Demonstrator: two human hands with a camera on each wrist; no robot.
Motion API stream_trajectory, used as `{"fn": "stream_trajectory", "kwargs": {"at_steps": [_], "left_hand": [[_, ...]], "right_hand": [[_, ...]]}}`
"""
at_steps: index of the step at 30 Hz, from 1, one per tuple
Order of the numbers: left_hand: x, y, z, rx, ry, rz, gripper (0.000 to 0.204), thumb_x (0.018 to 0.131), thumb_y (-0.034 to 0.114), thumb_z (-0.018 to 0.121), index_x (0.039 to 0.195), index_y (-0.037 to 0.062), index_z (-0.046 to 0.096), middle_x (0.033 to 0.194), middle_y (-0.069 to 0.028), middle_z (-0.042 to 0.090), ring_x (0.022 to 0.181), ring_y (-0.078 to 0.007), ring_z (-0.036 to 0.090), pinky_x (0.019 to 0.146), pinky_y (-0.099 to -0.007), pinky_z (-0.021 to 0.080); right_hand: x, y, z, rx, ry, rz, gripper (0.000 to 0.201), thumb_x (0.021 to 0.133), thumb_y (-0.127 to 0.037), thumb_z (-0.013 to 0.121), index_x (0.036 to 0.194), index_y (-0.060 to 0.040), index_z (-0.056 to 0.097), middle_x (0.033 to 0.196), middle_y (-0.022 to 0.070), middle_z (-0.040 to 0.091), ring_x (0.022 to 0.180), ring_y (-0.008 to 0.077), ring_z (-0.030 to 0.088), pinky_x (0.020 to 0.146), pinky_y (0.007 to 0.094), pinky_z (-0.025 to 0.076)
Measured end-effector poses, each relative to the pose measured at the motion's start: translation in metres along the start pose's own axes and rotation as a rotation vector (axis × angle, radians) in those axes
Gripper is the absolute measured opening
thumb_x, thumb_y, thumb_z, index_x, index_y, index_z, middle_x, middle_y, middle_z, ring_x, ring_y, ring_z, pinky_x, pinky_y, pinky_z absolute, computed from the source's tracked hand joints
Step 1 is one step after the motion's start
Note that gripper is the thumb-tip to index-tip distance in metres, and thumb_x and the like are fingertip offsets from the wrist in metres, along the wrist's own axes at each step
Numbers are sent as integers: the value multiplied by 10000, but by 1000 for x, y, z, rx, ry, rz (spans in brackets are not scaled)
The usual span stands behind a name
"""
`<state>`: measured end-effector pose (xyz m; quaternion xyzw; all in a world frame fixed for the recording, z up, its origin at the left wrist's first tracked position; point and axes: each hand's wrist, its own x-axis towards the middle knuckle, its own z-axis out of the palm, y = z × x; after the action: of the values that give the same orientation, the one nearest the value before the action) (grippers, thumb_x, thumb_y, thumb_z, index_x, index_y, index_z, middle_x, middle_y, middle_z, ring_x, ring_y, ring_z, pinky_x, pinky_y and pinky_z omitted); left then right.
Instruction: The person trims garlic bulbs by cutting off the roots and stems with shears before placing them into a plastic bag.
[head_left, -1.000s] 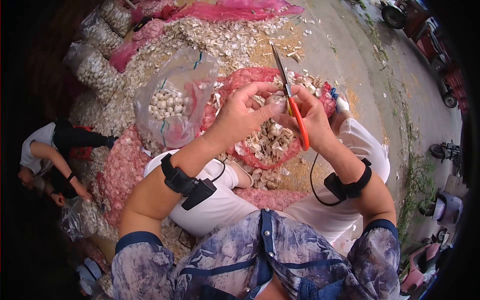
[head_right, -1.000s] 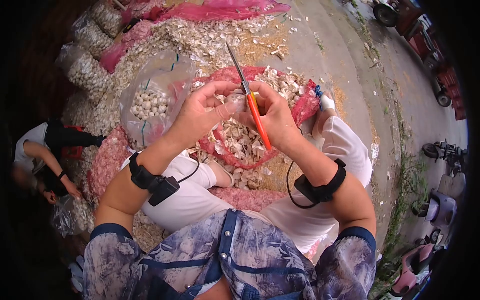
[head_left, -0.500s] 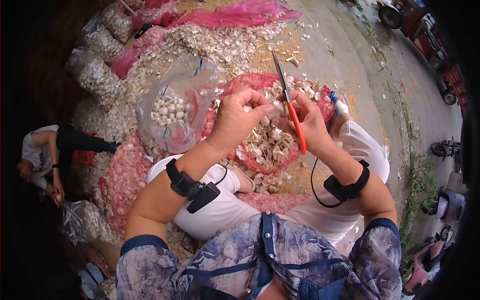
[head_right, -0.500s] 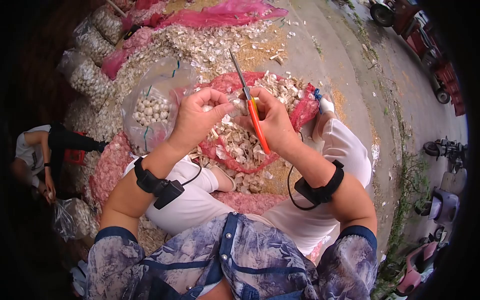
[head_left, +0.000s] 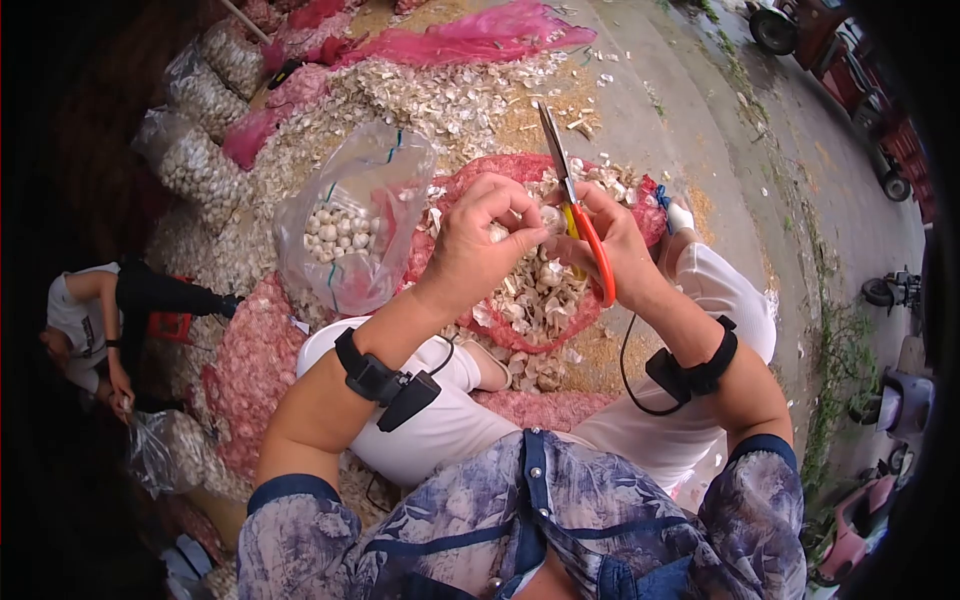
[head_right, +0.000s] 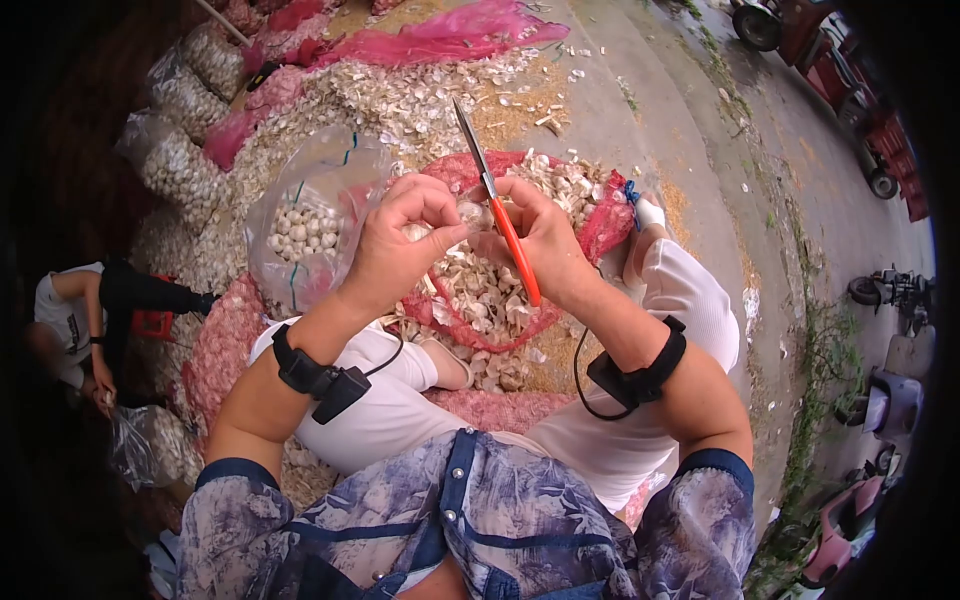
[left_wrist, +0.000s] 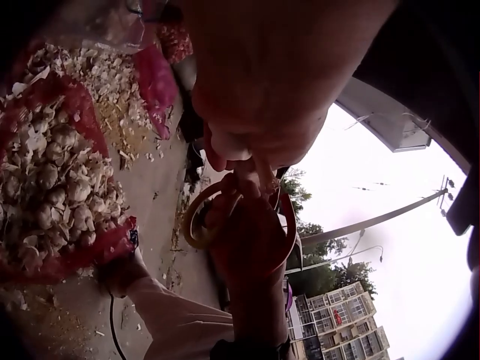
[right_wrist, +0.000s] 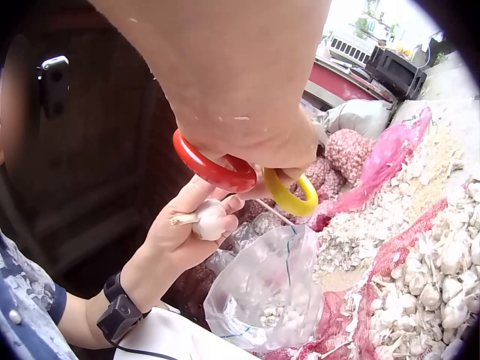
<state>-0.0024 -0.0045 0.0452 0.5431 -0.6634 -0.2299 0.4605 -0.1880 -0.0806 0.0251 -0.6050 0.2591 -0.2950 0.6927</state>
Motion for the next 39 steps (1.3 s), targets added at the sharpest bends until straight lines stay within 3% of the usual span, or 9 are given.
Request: {"fn": "stream_trajectory", "kwargs": {"at_steps": [5, 7, 13, 19, 22, 28, 31, 35, 39], "left_hand": [[-1, 0, -2, 168, 29, 168, 204, 825, 16, 716, 999, 17, 610, 1040, -41, 583, 835, -91, 591, 677, -227, 506], [-3, 5, -4, -249, 29, -380, 229, 824, 11, 712, 1020, 16, 593, 1048, -34, 576, 849, -85, 580, 700, -244, 499], [-1, 15, -1, -91, 2, -74, 214, 772, 41, 751, 948, 45, 629, 1026, -51, 574, 883, -159, 590, 746, -292, 488], [-1, 4, -9, 32, -69, 133, 163, 810, 20, 729, 935, 30, 624, 1075, -36, 541, 861, -103, 579, 758, -248, 482], [-5, 9, -5, -239, -26, -119, 131, 824, 25, 721, 908, 23, 622, 1040, -49, 550, 819, -131, 595, 726, -260, 491], [-5, 20, -10, 159, 104, 68, 99, 858, 39, 701, 903, 17, 615, 875, -21, 594, 779, -107, 602, 698, -250, 493], [-6, 22, -10, 106, 56, -17, 126, 846, 41, 710, 916, 16, 609, 816, -16, 602, 752, -101, 601, 703, -247, 490], [-11, 13, -6, 40, -16, -164, 174, 808, 27, 734, 935, 14, 616, 925, -52, 622, 739, -119, 606, 709, -257, 493], [-5, 34, -8, 29, 106, 28, 203, 779, 1, 729, 950, 38, 626, 999, -80, 577, 739, -161, 620, 677, -294, 506]], "right_hand": [[-1, -6, -2, 15, -5, 51, 412, 810, -30, 722, 1168, -74, 524, 852, 8, 656, 746, 51, 592, 599, 199, 418], [0, -4, -2, 36, -1, 16, 410, 809, -36, 723, 1165, -73, 522, 850, 7, 653, 744, 51, 592, 598, 197, 417], [3, 4, -4, 94, -70, -17, 418, 817, -23, 709, 1188, -74, 522, 843, -12, 644, 735, 45, 588, 598, 191, 415], [-1, -5, 0, 94, -124, 1, 430, 822, 13, 690, 1210, -64, 521, 853, -24, 615, 785, 59, 602, 658, 208, 476], [-1, -6, -1, 144, -130, -21, 409, 827, -3, 699, 1191, -57, 521, 887, -8, 614, 828, 77, 617, 711, 233, 515], [-4, -12, 1, 41, -91, 8, 334, 861, -13, 664, 1146, -51, 493, 918, 49, 644, 847, 127, 670, 745, 268, 533], [-2, -10, 1, 109, -48, -36, 349, 858, -1, 673, 1147, -51, 484, 941, 63, 653, 862, 132, 671, 746, 268, 533], [2, -2, -2, 133, 4, -154, 372, 829, -6, 707, 1139, -54, 506, 975, 51, 655, 888, 107, 644, 759, 257, 533], [-2, -9, -4, 68, -62, -138, 382, 825, 42, 675, 1156, -52, 510, 972, 36, 647, 898, 87, 629, 769, 229, 513]]}}
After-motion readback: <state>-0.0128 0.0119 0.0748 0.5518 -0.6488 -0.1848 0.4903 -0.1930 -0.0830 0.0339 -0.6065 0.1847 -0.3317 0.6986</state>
